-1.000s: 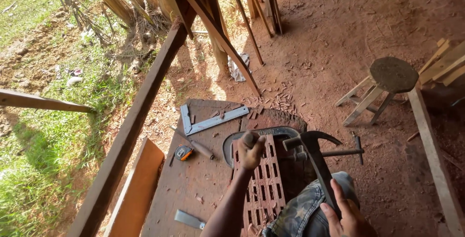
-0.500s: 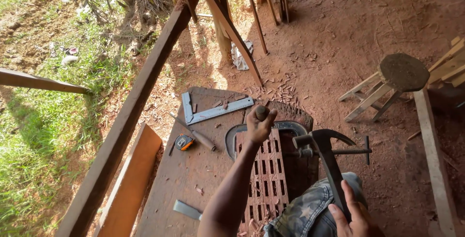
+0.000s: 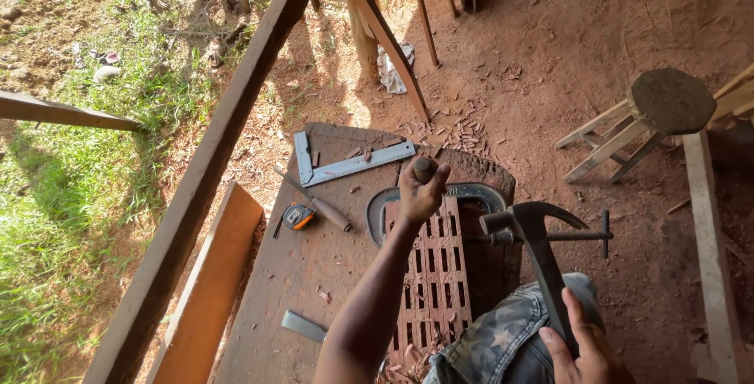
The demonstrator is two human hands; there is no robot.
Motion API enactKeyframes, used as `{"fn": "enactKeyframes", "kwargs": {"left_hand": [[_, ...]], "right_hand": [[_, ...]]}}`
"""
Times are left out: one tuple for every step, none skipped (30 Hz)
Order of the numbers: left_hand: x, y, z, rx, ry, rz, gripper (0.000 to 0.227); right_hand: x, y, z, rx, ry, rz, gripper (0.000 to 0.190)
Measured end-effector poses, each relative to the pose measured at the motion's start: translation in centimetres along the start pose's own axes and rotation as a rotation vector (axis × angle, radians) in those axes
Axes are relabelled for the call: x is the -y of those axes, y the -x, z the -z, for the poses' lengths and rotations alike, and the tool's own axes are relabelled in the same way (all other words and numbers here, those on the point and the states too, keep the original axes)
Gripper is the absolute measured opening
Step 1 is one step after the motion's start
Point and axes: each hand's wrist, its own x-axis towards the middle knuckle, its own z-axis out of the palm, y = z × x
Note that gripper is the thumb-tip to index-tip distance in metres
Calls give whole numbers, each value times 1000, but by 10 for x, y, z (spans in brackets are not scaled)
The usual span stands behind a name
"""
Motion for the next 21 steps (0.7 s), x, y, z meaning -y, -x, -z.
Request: {"fn": "enactKeyframes", "kwargs": {"left_hand": [[5, -1, 1, 0, -1, 1, 37], [9, -3, 2, -9, -30, -45, 38], [14, -4, 2, -19, -60, -90, 38], [10, -4, 1, -19, -60, -87, 38], [6, -3, 0, -11, -47, -55, 37], [3, -2, 0, -2, -34, -24, 36], [1, -3, 0, -4, -35, -22, 36], [-2, -3, -1, -3, -24, -15, 35], [-3, -3, -2, -1, -12, -6, 34], [-2, -2, -2, -1, -12, -2, 34], [0, -3, -2, 2, 12, 6, 35], [1, -4, -2, 6, 35, 15, 35], [2, -5, -2, 5, 34, 18, 35], [3, -6, -2, 19, 14, 27, 36], [3, -7, -2, 33, -6, 34, 37], [0, -8, -6, 32, -7, 36, 37], [-3, -11, -9, 78, -76, 99, 37], [-5, -14, -12, 124, -144, 163, 37], [-11, -14, -18, 123, -145, 166, 37], [-17, -15, -24, 147, -190, 207, 36], [-22, -15, -30, 172, -235, 248, 36]], "right_hand": [[-1, -1, -1, 1, 0, -1, 70], [-3, -1, -1, -3, -10, 13, 70], [-4, -2, -1, -6, -19, 26, 70], [-6, -1, -2, -4, -19, 24, 70], [-7, -1, -3, -18, -36, 55, 70], [-9, -1, -4, -32, -54, 86, 71], [-10, -1, -5, -29, -55, 85, 71], [-10, -1, -6, -30, -53, 56, 70], [-11, 1, -7, -32, -51, 25, 69], [-7, 3, -6, -30, -50, 22, 69], [-3, 3, -4, -36, -45, 24, 70], [1, 3, -2, -42, -40, 25, 70], [1, 3, -2, -40, -41, 24, 70], [1, 4, -2, -53, -38, 45, 71], [2, 4, -2, -66, -36, 67, 71], [-2, 5, -3, -65, -37, 66, 71], [-5, 4, -4, -39, -70, 41, 71], [-9, 2, -6, -12, -103, 15, 71], [-9, 3, -7, -10, -103, 13, 71], [-9, 4, -7, -28, -119, 21, 70], [-10, 6, -8, -47, -135, 28, 70]]}}
